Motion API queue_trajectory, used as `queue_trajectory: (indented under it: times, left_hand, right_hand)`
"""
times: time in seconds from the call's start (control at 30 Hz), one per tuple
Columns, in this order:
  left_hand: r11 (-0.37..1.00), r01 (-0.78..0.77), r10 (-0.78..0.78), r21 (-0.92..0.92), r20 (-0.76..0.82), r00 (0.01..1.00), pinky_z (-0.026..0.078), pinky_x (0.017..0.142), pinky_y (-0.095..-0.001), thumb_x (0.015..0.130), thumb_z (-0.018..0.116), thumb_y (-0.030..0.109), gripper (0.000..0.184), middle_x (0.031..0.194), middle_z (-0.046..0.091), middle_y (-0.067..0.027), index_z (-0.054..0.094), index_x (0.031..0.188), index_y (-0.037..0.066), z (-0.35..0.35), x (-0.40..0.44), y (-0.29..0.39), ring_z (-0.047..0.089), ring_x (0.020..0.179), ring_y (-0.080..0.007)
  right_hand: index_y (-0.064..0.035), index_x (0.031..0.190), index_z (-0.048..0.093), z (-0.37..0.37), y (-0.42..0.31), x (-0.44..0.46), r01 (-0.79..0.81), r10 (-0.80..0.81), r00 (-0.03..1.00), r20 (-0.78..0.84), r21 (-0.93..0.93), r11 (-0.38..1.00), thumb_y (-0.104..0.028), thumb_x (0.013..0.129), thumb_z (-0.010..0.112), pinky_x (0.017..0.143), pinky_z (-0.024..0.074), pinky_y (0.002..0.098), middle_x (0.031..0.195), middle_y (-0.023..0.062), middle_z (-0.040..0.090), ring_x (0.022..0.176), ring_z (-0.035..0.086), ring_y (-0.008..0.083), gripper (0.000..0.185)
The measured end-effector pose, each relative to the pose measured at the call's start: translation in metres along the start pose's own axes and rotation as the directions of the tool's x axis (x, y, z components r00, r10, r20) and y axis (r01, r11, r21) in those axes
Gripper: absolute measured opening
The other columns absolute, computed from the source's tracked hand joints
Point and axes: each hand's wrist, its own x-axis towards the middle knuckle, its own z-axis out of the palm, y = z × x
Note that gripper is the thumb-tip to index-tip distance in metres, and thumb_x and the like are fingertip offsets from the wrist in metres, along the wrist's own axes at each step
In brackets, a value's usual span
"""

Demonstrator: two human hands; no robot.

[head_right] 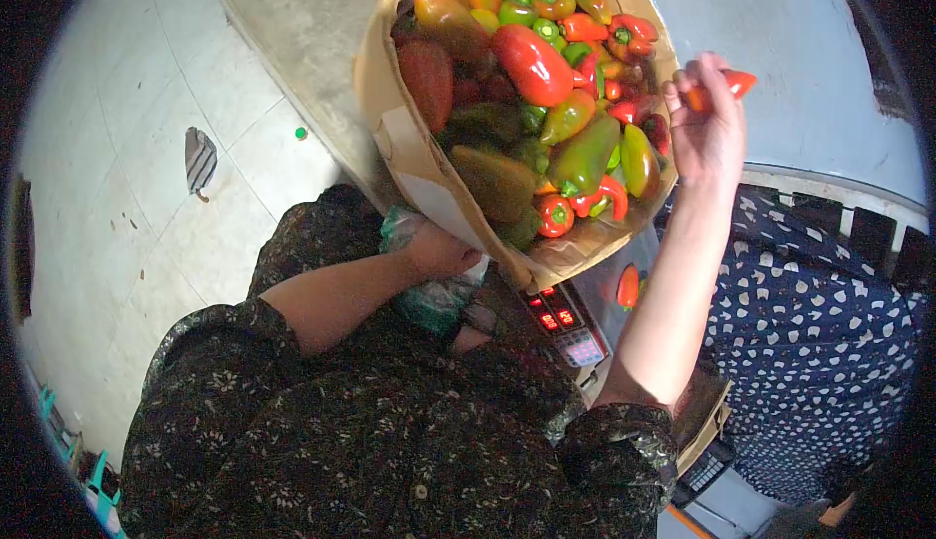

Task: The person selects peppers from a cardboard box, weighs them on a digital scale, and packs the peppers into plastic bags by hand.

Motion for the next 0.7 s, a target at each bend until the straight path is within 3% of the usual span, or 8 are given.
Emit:
queue_trajectory:
  times: [0.03, 0.1, 0.2, 0.33, 0.43, 0.53, 0.6, 0.7]
  left_hand:
    - [1.0, 0.011, -0.011, 0.009, -0.003, 1.0, 0.046, 0.082, -0.0531, 0.077, 0.059, 0.04, 0.042, 0.106, 0.062, -0.0158, 0.061, 0.108, 0.012, -0.002, 0.0, 0.002, 0.059, 0.096, -0.0388]
    - [0.999, 0.033, -0.03, -0.043, 0.062, 0.998, 0.045, 0.083, -0.0547, 0.077, 0.058, 0.04, 0.041, 0.106, 0.062, -0.0157, 0.062, 0.106, 0.012, -0.004, 0.001, 0.001, 0.059, 0.098, -0.0391]
    - [0.998, 0.041, -0.037, -0.038, 0.092, 0.995, 0.043, 0.085, -0.0564, 0.077, 0.057, 0.041, 0.04, 0.106, 0.062, -0.0156, 0.063, 0.104, 0.012, -0.002, 0.001, 0.0, 0.057, 0.1, -0.0396]
    - [0.998, 0.044, -0.048, 0.034, 0.131, 0.99, 0.042, 0.086, -0.0565, 0.076, 0.056, 0.041, 0.04, 0.106, 0.061, -0.0154, 0.063, 0.103, 0.013, -0.001, 0.007, 0.006, 0.056, 0.102, -0.0404]
    - [1.0, -0.014, 0.013, 0.005, 0.063, 0.998, 0.042, 0.085, -0.0581, 0.075, 0.057, 0.042, 0.041, 0.106, 0.061, -0.0156, 0.063, 0.103, 0.013, 0.012, 0.007, -0.001, 0.056, 0.101, -0.0408]
    - [0.988, -0.131, 0.145, 0.086, -0.194, 0.97, 0.05, 0.072, -0.0493, 0.076, 0.058, 0.026, 0.021, 0.089, 0.063, -0.0129, 0.063, 0.086, 0.009, 0.004, 0.003, 0.004, 0.061, 0.084, -0.0344]
    - [0.988, -0.131, 0.143, 0.08, -0.173, 0.975, 0.05, 0.072, -0.049, 0.075, 0.058, 0.026, 0.021, 0.089, 0.063, -0.0132, 0.063, 0.085, 0.008, 0.005, 0.004, 0.004, 0.061, 0.084, -0.0342]
    - [0.989, -0.142, 0.146, 0.036, -0.174, 0.974, 0.05, 0.071, -0.0488, 0.075, 0.058, 0.026, 0.021, 0.089, 0.063, -0.0135, 0.063, 0.085, 0.008, 0.007, 0.005, 0.003, 0.061, 0.084, -0.0342]
  right_hand:
    - [-0.0041, 0.097, 0.057, 0.006, 0.005, 0.002, 0.028, -0.078, 0.981, -0.18, -0.266, 0.964, -0.012, 0.083, 0.066, 0.075, 0.0463, 0.0294, 0.09, 0.0035, 0.059, 0.08, 0.056, 0.0143, 0.019]
    - [-0.0023, 0.106, 0.059, 0.002, 0.013, 0.017, 0.098, -0.244, 0.949, -0.197, -0.554, 0.827, -0.016, 0.081, 0.069, 0.077, 0.0461, 0.0278, 0.097, 0.0035, 0.061, 0.082, 0.058, 0.0143, 0.03]
    - [-0.0013, 0.112, 0.06, -0.016, 0.008, 0.037, -0.031, -0.174, 0.944, -0.28, -0.601, 0.799, -0.018, 0.08, 0.069, 0.081, 0.0452, 0.0262, 0.103, 0.005, 0.063, 0.086, 0.059, 0.0127, 0.038]
    - [-0.0007, 0.11, 0.063, -0.032, 0.012, 0.043, -0.047, -0.124, 0.984, -0.125, -0.866, 0.498, -0.016, 0.079, 0.067, 0.081, 0.0444, 0.0241, 0.098, 0.0053, 0.066, 0.09, 0.058, 0.0093, 0.035]
    - [-0.0008, 0.105, 0.065, -0.029, 0.008, 0.043, -0.038, 0.008, 0.999, -0.038, -0.923, 0.383, -0.016, 0.078, 0.067, 0.074, 0.0465, 0.0252, 0.09, 0.0045, 0.067, 0.082, 0.06, 0.0109, 0.031]
    - [-0.0026, 0.096, 0.067, -0.046, 0.004, 0.043, -0.245, 0.203, 0.954, -0.222, -0.965, 0.091, -0.018, 0.075, 0.065, 0.068, 0.0478, 0.0271, 0.078, 0.0042, 0.066, 0.073, 0.06, 0.0111, 0.026]
    - [-0.0031, 0.102, 0.065, -0.052, -0.001, 0.036, -0.234, 0.312, 0.914, -0.261, -0.965, -0.119, -0.018, 0.073, 0.063, 0.074, 0.0477, 0.0283, 0.085, 0.0056, 0.066, 0.078, 0.059, 0.0128, 0.033]
    - [-0.0034, 0.111, 0.062, -0.083, 0.006, 0.021, -0.089, 0.349, 0.937, 0.011, -0.959, 0.271, -0.014, 0.072, 0.061, 0.081, 0.046, 0.0291, 0.095, 0.008, 0.065, 0.087, 0.058, 0.0149, 0.04]
